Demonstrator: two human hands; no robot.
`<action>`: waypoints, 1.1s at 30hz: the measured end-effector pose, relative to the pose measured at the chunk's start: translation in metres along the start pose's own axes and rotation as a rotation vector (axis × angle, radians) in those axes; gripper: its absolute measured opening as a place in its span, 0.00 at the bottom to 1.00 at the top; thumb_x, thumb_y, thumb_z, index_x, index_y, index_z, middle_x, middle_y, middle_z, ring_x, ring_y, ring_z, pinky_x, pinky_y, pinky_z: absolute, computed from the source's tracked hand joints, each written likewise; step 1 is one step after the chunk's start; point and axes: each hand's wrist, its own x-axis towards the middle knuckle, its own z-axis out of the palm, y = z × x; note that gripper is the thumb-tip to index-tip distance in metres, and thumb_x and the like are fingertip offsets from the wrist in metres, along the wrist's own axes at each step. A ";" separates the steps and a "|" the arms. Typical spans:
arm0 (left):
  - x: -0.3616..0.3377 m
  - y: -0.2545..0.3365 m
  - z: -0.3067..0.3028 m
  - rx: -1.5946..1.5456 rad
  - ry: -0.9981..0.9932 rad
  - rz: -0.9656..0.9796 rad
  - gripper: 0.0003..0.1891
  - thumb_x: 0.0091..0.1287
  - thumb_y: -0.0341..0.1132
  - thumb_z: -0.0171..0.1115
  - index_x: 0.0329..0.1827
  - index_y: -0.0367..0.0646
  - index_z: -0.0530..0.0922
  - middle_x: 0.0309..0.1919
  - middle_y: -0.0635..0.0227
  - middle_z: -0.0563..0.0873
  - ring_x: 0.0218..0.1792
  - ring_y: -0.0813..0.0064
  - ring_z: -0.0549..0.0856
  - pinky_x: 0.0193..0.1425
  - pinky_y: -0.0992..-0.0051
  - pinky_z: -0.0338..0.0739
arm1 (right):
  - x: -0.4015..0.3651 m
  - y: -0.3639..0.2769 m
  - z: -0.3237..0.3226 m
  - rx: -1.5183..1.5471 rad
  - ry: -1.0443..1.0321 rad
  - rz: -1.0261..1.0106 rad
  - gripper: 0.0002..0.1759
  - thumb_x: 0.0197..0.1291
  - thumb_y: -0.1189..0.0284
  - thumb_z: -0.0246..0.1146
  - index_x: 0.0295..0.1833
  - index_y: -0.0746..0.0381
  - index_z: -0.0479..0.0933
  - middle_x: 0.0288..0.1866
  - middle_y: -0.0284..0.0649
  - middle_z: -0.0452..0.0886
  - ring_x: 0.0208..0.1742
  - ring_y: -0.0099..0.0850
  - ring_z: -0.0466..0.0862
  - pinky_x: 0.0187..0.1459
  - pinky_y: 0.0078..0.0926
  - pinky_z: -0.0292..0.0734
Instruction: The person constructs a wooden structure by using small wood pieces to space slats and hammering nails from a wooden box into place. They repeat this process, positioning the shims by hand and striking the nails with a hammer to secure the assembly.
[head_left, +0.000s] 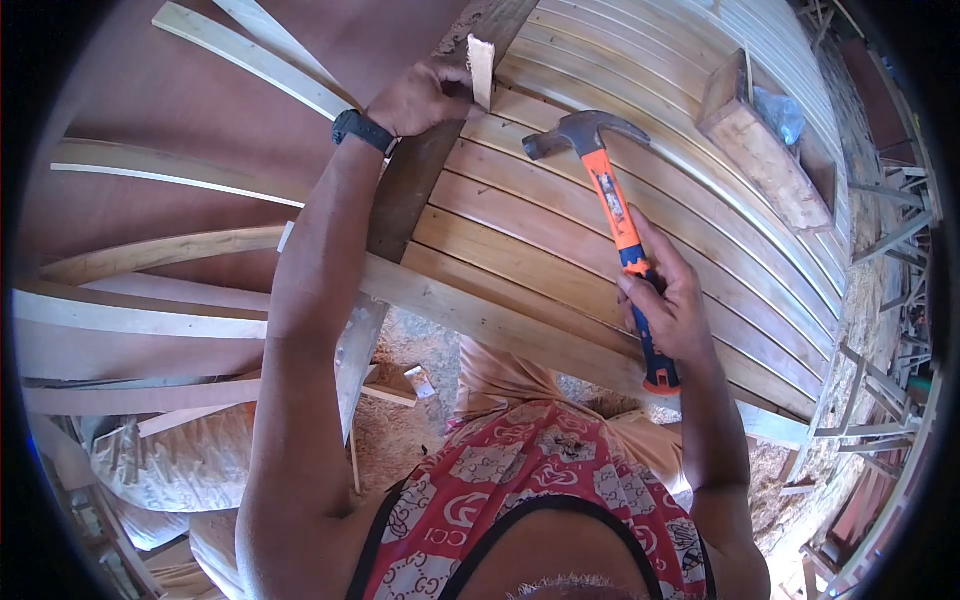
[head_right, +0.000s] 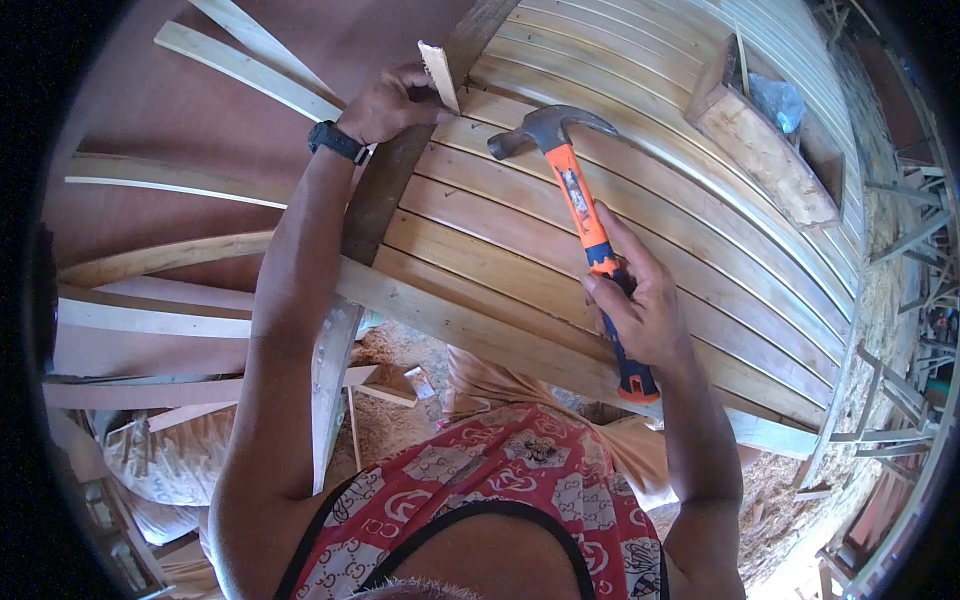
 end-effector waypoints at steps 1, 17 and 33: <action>0.001 -0.001 0.001 0.001 0.000 0.001 0.20 0.59 0.37 0.81 0.54 0.42 0.88 0.48 0.64 0.91 0.52 0.70 0.87 0.64 0.69 0.78 | 0.000 0.000 0.000 -0.012 0.004 -0.009 0.38 0.68 0.81 0.61 0.83 0.58 0.61 0.30 0.32 0.76 0.24 0.19 0.74 0.28 0.21 0.72; 0.008 -0.004 0.012 -0.027 0.215 0.065 0.23 0.56 0.40 0.82 0.54 0.47 0.87 0.57 0.65 0.86 0.61 0.67 0.82 0.67 0.67 0.75 | 0.001 -0.005 0.003 -0.056 0.014 0.022 0.39 0.67 0.82 0.62 0.83 0.57 0.62 0.30 0.30 0.77 0.24 0.18 0.75 0.28 0.21 0.72; 0.004 -0.021 0.004 -0.161 -0.027 0.050 0.20 0.66 0.32 0.75 0.60 0.42 0.84 0.56 0.66 0.89 0.58 0.73 0.83 0.70 0.70 0.74 | 0.000 -0.014 0.007 -0.044 0.012 -0.003 0.39 0.67 0.82 0.62 0.83 0.58 0.61 0.31 0.30 0.76 0.25 0.17 0.74 0.28 0.20 0.71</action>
